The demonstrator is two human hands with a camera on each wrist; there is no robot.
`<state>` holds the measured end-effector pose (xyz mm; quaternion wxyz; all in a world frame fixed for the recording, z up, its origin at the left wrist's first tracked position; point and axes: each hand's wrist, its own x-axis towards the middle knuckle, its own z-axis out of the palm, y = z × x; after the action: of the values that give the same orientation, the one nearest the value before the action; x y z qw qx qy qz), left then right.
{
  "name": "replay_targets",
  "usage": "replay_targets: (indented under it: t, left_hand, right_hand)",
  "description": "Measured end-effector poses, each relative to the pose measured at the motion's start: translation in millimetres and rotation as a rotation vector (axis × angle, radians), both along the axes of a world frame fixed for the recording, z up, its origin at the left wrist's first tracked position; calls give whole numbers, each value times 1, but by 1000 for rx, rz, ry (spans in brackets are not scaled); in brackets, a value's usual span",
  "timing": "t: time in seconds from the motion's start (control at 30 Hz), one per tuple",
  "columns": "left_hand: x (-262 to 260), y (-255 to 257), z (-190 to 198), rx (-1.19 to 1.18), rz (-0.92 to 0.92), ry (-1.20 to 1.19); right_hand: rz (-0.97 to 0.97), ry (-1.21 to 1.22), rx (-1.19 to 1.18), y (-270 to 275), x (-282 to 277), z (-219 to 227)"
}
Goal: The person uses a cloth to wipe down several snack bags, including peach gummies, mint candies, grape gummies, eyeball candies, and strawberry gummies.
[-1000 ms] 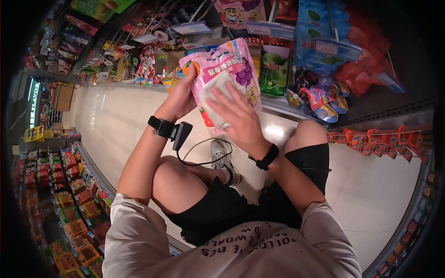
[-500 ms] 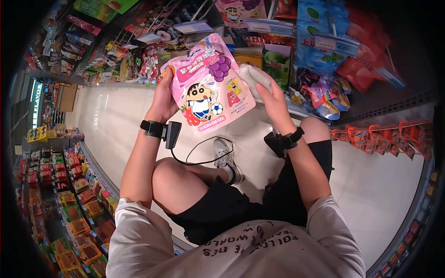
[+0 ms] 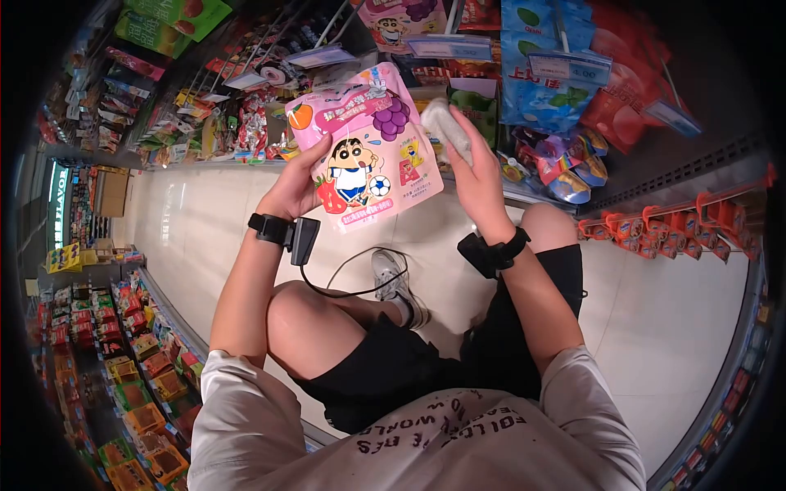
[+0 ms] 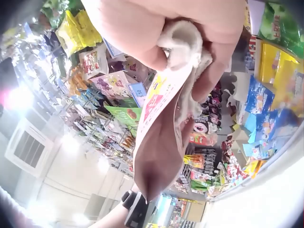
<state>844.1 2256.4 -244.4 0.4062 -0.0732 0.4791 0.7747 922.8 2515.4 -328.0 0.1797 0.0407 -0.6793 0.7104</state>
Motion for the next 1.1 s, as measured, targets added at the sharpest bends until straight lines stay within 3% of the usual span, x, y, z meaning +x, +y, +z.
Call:
replay_targets:
  t: [0.03,0.07,0.2,0.3,0.33,0.47,0.53,0.63,0.73,0.87,0.93,1.03,1.1]
  left_hand:
    - [-1,1,-2,2,-3,-1]
    - [-2,3,-4,21,0,-5]
    - [-9,21,-7,-46,106,91]
    - [-17,25,-9,-36,110,86]
    - [-19,28,-10,-36,91,74]
    - [-19,45,-2,-83,84,117]
    - [-16,50,-2,-158,72,122]
    - [-14,56,-4,-253,-11,183]
    - [-9,64,-8,-317,15,244]
    - [-7,54,-14,-394,13,252]
    - [-1,51,-5,-462,-10,299]
    - [9,41,-1,-504,20,318]
    - [14,34,-2,-531,19,315]
  right_hand:
    - [-166,126,270,3,1,6]
    - [-175,185,458,2,5,16]
    - [138,341,643,-35,30,30]
    - [217,368,666,-43,38,33]
    - [118,357,760,-37,31,31]
    - [-12,235,710,1,5,19]
    - [4,126,381,9,-6,8]
    - [-62,150,522,-5,6,14]
    - [93,302,717,-39,22,21]
    - [162,330,718,-39,21,18]
    - [23,278,614,-22,7,15]
    - [-343,180,530,-7,-6,14]
    - [-195,208,553,-22,2,20]
